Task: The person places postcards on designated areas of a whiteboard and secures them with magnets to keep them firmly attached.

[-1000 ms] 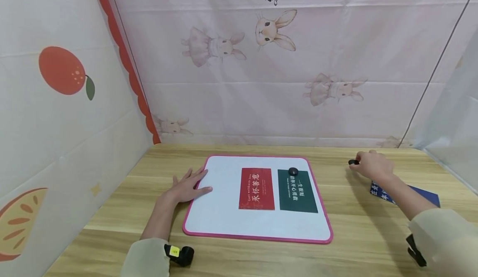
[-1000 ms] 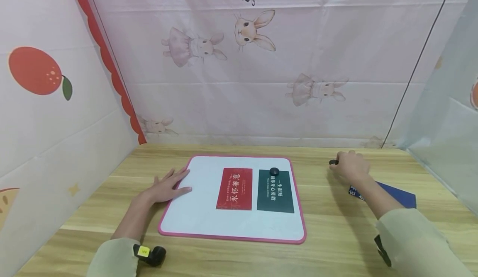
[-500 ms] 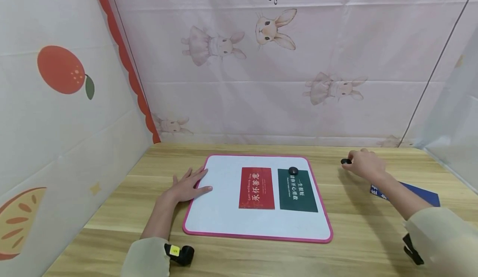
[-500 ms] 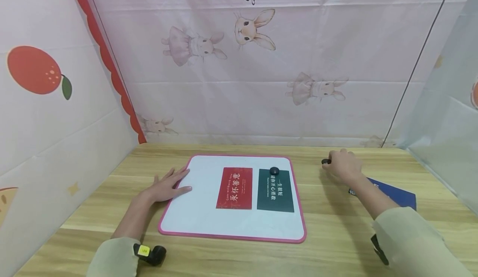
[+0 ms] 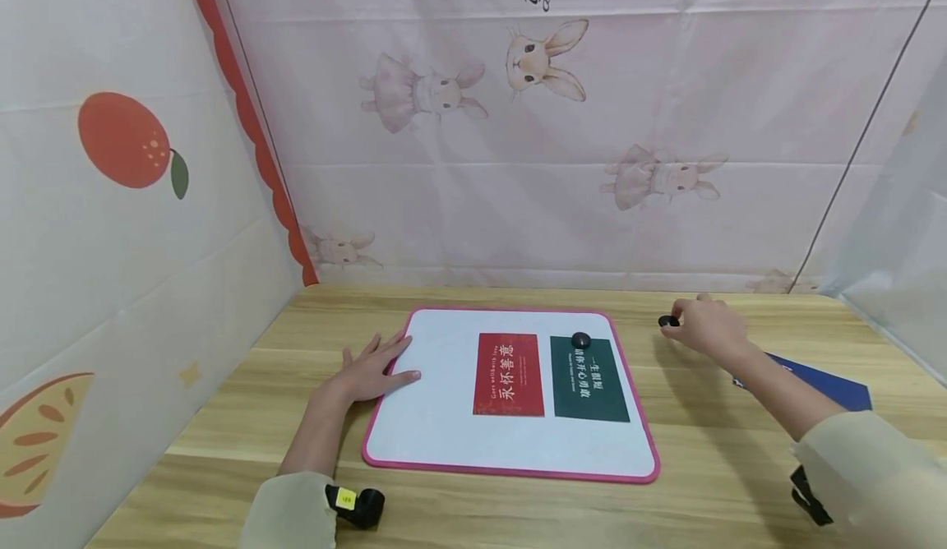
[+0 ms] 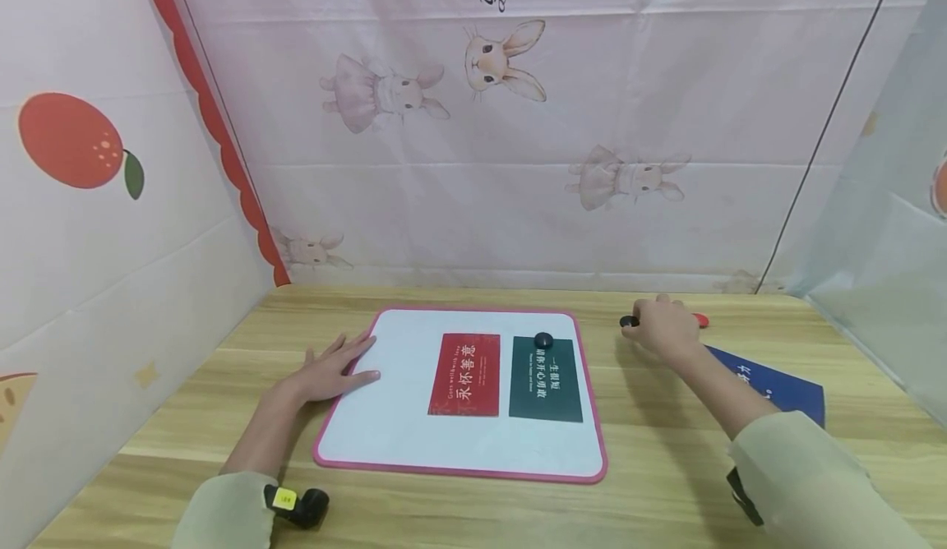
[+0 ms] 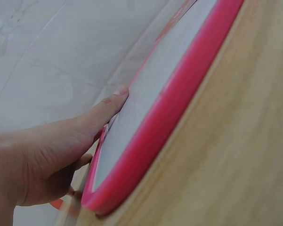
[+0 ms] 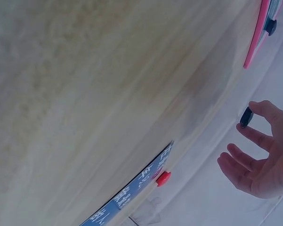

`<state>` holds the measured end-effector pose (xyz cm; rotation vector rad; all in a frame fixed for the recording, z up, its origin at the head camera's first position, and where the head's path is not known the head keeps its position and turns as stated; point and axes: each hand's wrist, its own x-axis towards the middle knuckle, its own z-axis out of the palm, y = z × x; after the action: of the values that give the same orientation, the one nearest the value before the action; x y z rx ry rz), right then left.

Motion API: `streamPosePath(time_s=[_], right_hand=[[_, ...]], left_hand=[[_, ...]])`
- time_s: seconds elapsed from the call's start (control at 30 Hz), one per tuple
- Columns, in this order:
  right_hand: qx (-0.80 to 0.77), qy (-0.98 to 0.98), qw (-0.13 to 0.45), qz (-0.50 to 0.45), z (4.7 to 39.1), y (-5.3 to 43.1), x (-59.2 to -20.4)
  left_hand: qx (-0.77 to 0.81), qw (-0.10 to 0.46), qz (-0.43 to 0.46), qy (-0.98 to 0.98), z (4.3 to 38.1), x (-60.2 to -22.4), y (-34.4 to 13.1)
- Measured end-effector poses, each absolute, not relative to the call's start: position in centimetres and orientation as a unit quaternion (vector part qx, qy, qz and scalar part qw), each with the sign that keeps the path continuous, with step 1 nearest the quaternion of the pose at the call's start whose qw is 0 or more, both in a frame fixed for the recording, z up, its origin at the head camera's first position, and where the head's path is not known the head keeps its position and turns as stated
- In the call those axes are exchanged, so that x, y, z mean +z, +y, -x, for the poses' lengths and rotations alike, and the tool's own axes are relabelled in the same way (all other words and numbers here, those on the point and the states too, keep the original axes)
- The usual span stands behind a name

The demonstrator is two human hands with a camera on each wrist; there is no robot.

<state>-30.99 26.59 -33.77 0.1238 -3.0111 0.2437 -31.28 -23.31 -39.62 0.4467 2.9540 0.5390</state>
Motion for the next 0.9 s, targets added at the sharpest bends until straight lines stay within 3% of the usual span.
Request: streamPosePath(time_s=[0.9], right_hand=[[0.096, -0.990, 0.085, -0.063, 30.9, 24.3, -33.5]], left_hand=[[0.182, 0.056, -0.145, 0.971, 31.3, -39.6, -23.4]])
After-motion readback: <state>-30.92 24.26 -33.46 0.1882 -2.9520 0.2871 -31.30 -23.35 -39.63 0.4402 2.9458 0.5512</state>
